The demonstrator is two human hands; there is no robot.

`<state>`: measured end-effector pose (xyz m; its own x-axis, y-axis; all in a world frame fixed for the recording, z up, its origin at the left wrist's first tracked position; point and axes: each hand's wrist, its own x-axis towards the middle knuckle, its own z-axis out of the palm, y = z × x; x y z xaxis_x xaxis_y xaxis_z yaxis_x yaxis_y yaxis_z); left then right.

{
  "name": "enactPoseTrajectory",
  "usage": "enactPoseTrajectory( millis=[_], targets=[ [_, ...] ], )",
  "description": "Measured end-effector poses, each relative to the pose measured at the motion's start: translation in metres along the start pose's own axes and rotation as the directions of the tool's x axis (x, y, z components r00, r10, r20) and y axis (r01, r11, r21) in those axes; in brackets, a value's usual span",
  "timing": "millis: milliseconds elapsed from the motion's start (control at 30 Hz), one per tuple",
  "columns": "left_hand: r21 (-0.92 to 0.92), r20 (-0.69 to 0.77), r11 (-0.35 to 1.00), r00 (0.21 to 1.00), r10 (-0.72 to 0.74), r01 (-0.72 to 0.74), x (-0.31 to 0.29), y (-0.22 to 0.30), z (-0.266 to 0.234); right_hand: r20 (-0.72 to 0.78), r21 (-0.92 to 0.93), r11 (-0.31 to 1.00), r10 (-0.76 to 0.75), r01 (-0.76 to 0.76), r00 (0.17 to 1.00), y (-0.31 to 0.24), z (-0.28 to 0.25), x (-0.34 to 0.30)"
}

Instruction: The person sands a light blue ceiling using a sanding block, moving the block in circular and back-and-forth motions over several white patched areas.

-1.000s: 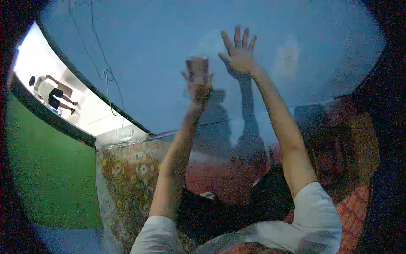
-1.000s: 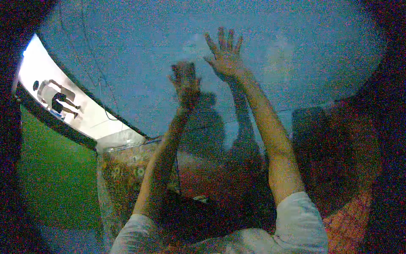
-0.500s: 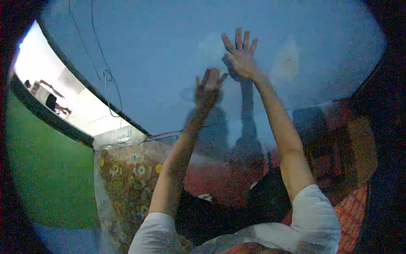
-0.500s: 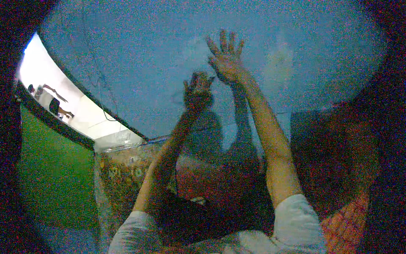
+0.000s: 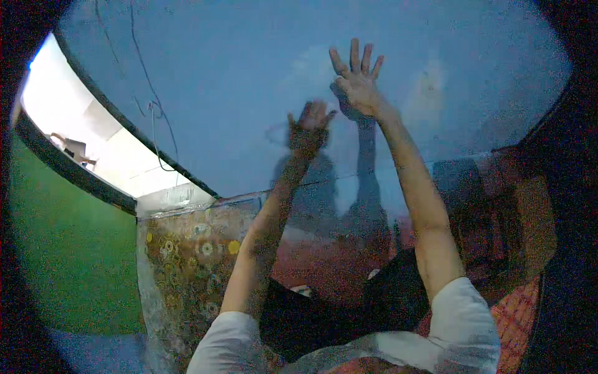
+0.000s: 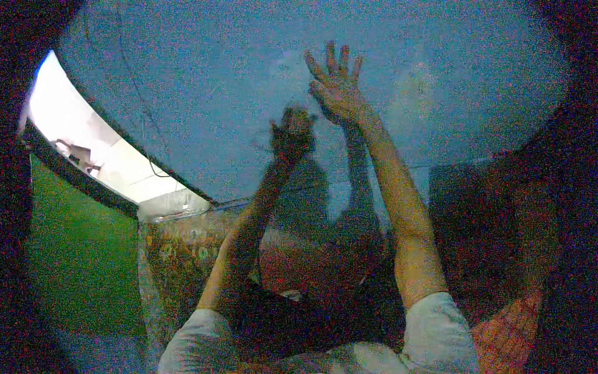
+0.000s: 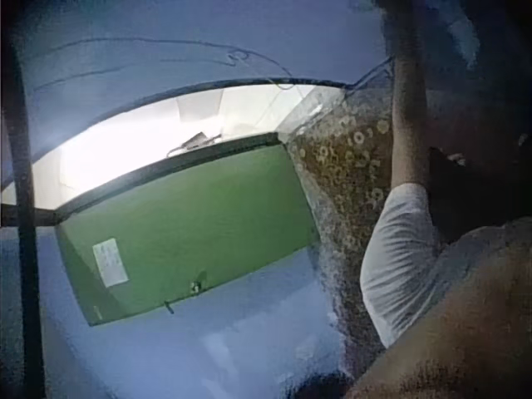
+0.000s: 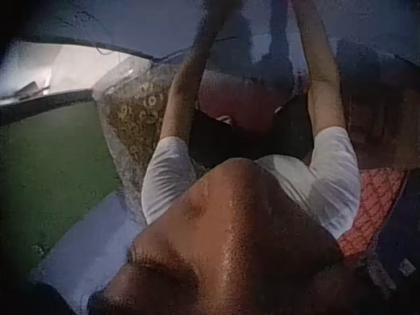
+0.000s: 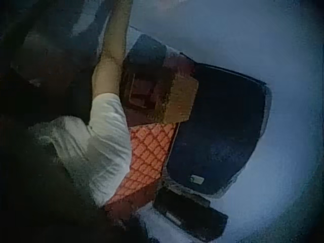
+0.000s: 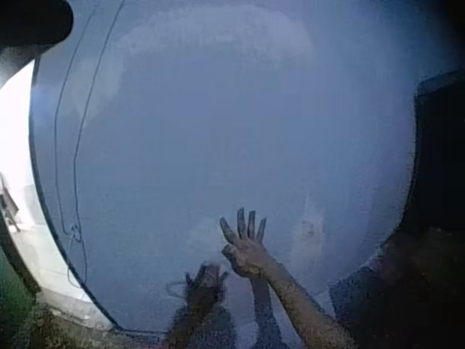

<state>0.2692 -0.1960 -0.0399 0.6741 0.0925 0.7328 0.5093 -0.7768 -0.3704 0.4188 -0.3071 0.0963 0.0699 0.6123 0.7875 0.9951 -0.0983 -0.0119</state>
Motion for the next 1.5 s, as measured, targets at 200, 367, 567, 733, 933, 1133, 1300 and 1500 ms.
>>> enactPoseTrajectory(
  millis=[200,367,567,733,933,1133,1300,1500],
  targets=[
    [0.001,0.027,0.995,0.995,-0.098,0.098,0.01,-0.001,0.001,0.046,-0.013,1.0,0.007,-0.007,0.999,-0.011,-0.012,0.005],
    [-0.166,0.205,0.986,0.979,0.014,0.02,-0.035,0.01,0.043,0.03,-0.025,1.0,0.001,0.0,1.0,-0.005,-0.021,0.004],
    [-0.213,0.004,0.976,0.999,-0.046,0.046,-0.04,0.006,0.049,0.008,-0.011,1.0,-0.006,0.006,1.0,-0.008,-0.012,0.004],
    [0.348,-0.051,0.938,0.999,0.017,0.002,-0.011,0.008,0.029,0.021,-0.04,0.999,0.012,-0.011,1.0,-0.008,-0.002,-0.004],
    [-0.113,0.265,0.983,0.958,-0.11,0.144,-0.012,0.005,0.022,0.013,0.011,1.0,0.0,0.0,1.0,-0.011,-0.001,-0.004],
    [-0.296,0.46,0.93,0.886,-0.061,0.218,-0.033,0.011,0.017,0.034,0.01,1.0,0.019,-0.019,0.999,-0.01,-0.004,0.0],
    [-0.191,0.002,0.962,0.98,-0.198,0.194,0.01,0.011,-0.008,-0.014,-0.076,0.997,0.005,-0.006,1.0,-0.008,-0.004,0.0],
    [-0.226,0.033,0.959,0.985,-0.168,0.171,0.027,0.002,-0.022,0.032,0.05,0.999,0.01,-0.012,0.999,-0.011,-0.014,0.0]
  ],
)
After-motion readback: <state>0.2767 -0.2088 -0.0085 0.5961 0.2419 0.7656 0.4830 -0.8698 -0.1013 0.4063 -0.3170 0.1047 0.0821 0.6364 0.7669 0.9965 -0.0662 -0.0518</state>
